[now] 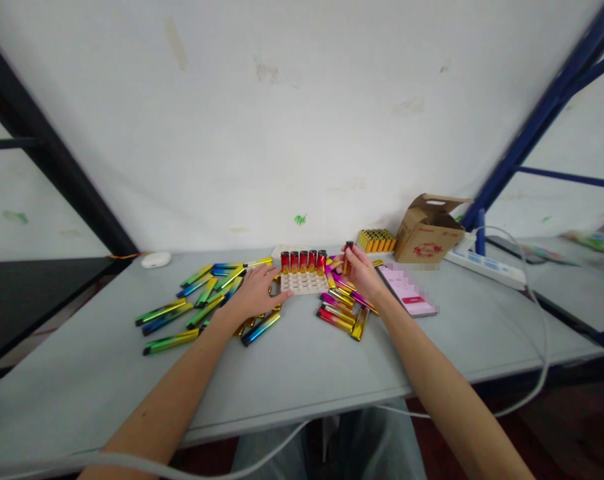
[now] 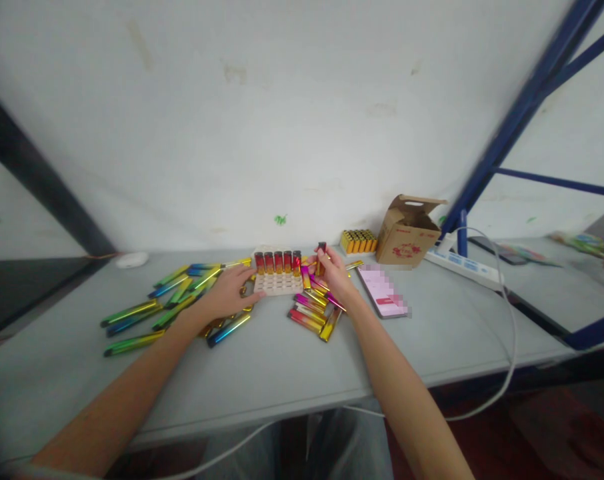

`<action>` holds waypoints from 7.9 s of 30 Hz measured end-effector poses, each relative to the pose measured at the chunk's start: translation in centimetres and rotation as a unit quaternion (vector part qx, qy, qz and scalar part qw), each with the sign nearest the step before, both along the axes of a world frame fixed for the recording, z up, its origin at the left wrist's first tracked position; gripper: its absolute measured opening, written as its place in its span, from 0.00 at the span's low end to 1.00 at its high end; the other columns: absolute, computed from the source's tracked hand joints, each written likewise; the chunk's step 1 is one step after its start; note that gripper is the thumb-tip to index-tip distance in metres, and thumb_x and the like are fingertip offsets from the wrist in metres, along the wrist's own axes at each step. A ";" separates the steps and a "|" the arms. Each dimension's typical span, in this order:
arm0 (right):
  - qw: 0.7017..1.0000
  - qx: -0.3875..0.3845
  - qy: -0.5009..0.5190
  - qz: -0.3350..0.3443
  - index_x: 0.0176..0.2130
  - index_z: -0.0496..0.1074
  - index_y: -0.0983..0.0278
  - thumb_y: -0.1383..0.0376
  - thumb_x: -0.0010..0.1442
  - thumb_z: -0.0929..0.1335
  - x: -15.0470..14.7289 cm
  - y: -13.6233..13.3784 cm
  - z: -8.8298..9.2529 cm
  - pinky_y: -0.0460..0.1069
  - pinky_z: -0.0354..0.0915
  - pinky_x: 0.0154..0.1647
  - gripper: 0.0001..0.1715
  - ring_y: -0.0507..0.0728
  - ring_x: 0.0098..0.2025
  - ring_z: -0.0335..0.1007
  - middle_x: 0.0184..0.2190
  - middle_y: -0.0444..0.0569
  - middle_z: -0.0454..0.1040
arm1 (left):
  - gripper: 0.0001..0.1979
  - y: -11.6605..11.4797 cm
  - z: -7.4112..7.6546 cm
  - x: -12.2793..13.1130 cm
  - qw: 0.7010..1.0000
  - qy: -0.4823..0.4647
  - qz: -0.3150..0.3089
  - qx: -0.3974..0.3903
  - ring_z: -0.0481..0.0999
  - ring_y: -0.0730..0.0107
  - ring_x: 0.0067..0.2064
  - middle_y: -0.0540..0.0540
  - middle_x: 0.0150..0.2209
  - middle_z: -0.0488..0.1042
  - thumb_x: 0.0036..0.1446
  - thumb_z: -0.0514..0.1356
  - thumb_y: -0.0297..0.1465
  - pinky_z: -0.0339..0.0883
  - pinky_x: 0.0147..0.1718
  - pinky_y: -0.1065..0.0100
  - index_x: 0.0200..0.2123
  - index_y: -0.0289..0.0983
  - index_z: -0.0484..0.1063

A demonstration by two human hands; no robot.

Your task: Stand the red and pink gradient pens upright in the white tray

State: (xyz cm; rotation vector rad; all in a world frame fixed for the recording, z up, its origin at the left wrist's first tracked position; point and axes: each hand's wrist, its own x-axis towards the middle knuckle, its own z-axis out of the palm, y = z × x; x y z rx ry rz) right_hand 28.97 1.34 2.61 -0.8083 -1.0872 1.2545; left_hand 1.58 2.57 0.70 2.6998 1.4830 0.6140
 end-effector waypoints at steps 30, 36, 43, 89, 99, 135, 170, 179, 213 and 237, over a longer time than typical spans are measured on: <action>0.973 -0.027 0.087 0.213 0.36 0.72 0.61 0.60 0.51 0.75 -1.6 -1.6 0.8 0.43 0.60 0.25 0.14 0.48 0.27 0.63 0.28 0.41 0.68 | 0.12 -1.6 2.4 0.7 0.943 -0.234 0.011 0.237 0.70 0.64 0.33 0.46 0.28 0.70 0.64 0.50 0.33 0.64 0.36 0.64 0.29 0.39 0.66; 0.976 -0.008 0.049 0.213 0.34 0.72 0.62 0.58 0.47 0.78 -2.0 -1.9 0.6 0.45 0.69 0.33 0.17 0.51 0.33 0.73 0.30 0.43 0.76 | 0.13 -2.3 2.5 0.9 0.937 -0.269 0.006 0.222 0.73 0.65 0.33 0.46 0.29 0.73 0.65 0.47 0.33 0.65 0.36 0.65 0.31 0.38 0.66; 0.984 0.008 0.024 0.173 0.37 0.75 0.62 0.56 0.46 0.78 -2.3 -1.9 0.6 0.47 0.70 0.35 0.20 0.53 0.34 0.75 0.33 0.45 0.79 | 0.14 -3.4 3.0 2.6 0.969 -0.237 -0.063 -0.009 0.76 0.65 0.35 0.46 0.34 0.78 0.64 0.51 0.37 0.67 0.38 0.65 0.43 0.37 0.72; 0.815 0.220 -0.532 -0.069 0.39 0.76 0.62 0.66 0.61 0.65 -3.2 -2.1 -1.1 0.51 0.63 0.39 0.11 0.58 0.36 0.72 0.37 0.50 0.79 | 0.04 -3.4 5.3 2.8 0.587 -0.675 -0.046 -0.445 0.73 0.76 0.24 0.47 0.29 0.77 0.56 0.61 0.24 0.66 0.22 0.76 0.36 0.34 0.73; 0.805 0.221 -0.546 -0.064 0.40 0.77 0.61 0.66 0.61 0.64 -3.3 -2.1 -1.4 0.50 0.63 0.38 0.12 0.57 0.36 0.73 0.37 0.49 0.80 | 0.09 -3.0 5.4 2.6 0.569 -0.692 -0.071 -0.439 0.62 0.78 0.20 0.51 0.21 0.67 0.57 0.59 0.35 0.57 0.19 0.74 0.36 0.35 0.73; 0.773 0.242 -0.583 -0.060 0.39 0.77 0.63 0.66 0.62 0.64 -3.5 -2.3 -1.2 0.47 0.59 0.34 0.11 0.55 0.33 0.72 0.36 0.48 0.80 | 0.23 -3.1 5.7 3.2 0.612 -0.657 0.034 -0.439 0.44 0.80 0.12 0.57 0.13 0.44 0.61 0.39 0.38 0.37 0.11 0.78 0.15 0.38 0.53; 0.776 0.242 -0.580 -0.052 0.39 0.77 0.65 0.64 0.65 0.63 -3.6 -2.4 -1.0 0.48 0.60 0.37 0.13 0.56 0.35 0.72 0.37 0.50 0.79 | 0.18 -2.9 4.5 3.4 0.622 -0.674 -0.009 -0.399 0.58 0.76 0.18 0.53 0.19 0.59 0.63 0.44 0.37 0.54 0.16 0.76 0.27 0.35 0.66; 0.798 0.230 -0.556 -0.039 0.39 0.77 0.65 0.64 0.65 0.63 -3.4 -2.4 -0.8 0.47 0.62 0.35 0.13 0.55 0.34 0.72 0.35 0.50 0.79 | 0.16 -2.6 2.8 3.8 0.725 -0.595 -0.060 -0.342 0.69 0.75 0.26 0.51 0.26 0.71 0.52 0.64 0.41 0.62 0.24 0.74 0.31 0.35 0.66; 0.907 0.240 -0.293 -0.185 0.41 0.72 0.61 0.61 0.58 0.69 -4.2 -2.2 -0.2 0.54 0.68 0.49 0.10 0.58 0.43 0.73 0.39 0.50 0.77 | 0.15 -3.6 2.8 3.4 0.940 -0.340 -0.005 -0.016 0.75 0.55 0.48 0.42 0.45 0.78 0.56 0.61 0.38 0.62 0.54 0.57 0.44 0.39 0.75; 0.772 0.345 -0.471 -0.251 0.44 0.76 0.59 0.63 0.63 0.66 -2.4 -0.4 -1.5 0.58 0.62 0.55 0.11 0.61 0.53 0.65 0.50 0.54 0.71 | 0.26 -1.9 0.8 2.2 0.987 -0.118 0.063 -0.092 0.65 0.43 0.61 0.31 0.57 0.70 0.58 0.58 0.41 0.57 0.57 0.46 0.56 0.35 0.62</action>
